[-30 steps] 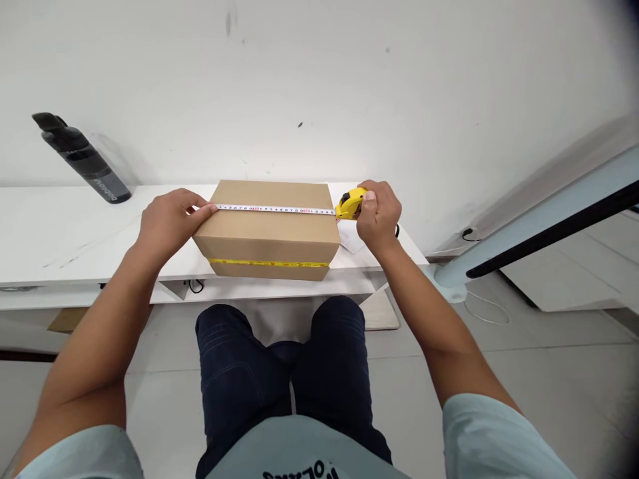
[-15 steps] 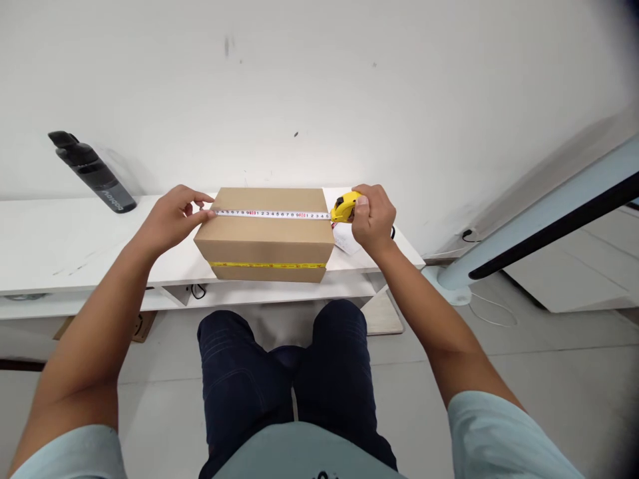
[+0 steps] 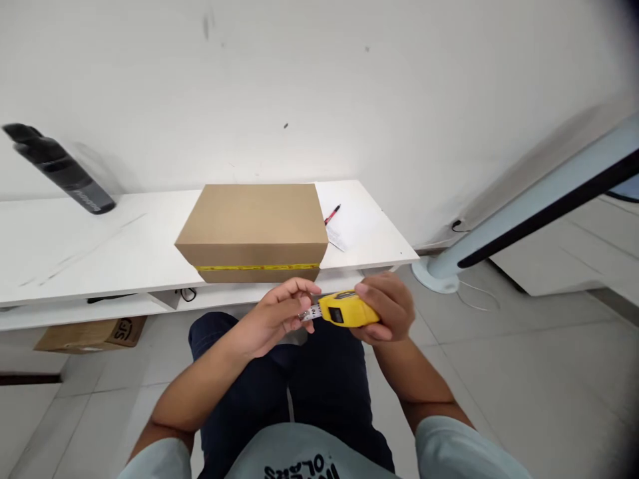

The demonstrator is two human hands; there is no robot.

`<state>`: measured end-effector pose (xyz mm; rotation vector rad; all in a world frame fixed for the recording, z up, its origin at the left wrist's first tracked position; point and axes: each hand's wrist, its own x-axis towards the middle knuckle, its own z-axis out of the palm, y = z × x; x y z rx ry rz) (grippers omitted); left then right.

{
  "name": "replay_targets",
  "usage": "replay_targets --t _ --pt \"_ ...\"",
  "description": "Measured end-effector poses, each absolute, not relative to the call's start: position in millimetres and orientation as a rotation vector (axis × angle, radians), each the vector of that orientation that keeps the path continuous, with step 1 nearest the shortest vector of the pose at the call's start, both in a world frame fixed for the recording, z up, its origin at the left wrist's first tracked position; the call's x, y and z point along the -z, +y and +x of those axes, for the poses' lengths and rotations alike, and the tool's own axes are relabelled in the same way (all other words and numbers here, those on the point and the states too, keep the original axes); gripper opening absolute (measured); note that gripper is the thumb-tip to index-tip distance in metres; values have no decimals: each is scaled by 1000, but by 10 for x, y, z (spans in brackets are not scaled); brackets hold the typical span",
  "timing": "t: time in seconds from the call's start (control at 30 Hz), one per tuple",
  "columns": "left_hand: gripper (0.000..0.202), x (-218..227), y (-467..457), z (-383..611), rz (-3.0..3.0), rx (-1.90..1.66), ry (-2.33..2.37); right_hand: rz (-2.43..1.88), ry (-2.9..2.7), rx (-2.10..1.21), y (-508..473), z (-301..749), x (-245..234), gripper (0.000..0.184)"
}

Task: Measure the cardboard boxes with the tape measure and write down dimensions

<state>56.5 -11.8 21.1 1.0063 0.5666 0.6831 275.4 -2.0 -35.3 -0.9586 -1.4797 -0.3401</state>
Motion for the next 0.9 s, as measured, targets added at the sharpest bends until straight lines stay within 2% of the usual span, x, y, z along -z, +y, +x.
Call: replay_targets --t 0.1,0.17,0.3,0.43,0.5,0.57,0.6,0.77,0.9 --pt "37 64 -161 783 866 -775 565 -857 -1402 576 -153 2773 589 59" --pt "35 203 -225 862 968 -834 628 -960 -1272 525 -229 2725 702 51" --pt "31 300 -278 891 1568 -1107 829 -1169 -756 -84 -353 2465 892 51" --pt "32 10 -15 511 2250 -1314 1137 -1171 -408 -776 -377 2267 1012 61" --pt "45 -182 215 125 2327 -1575 1386 -1172 -453 -970 -321 2267 1031 62" --pt "56 -289 454 -311 2137 -1912 1635 -1186 -552 -1082 -226 2310 1035 65" --pt "60 -290 557 -515 1976 -1972 1695 -1191 -601 -1123 -170 2336 1039 69" --pt "84 164 718 -1013 1392 -1439 1315 -1150 -703 -1281 76 2353 1115 70" --pt "78 509 544 -893 1452 -1460 1172 -1154 -659 -1276 127 2292 1160 68"
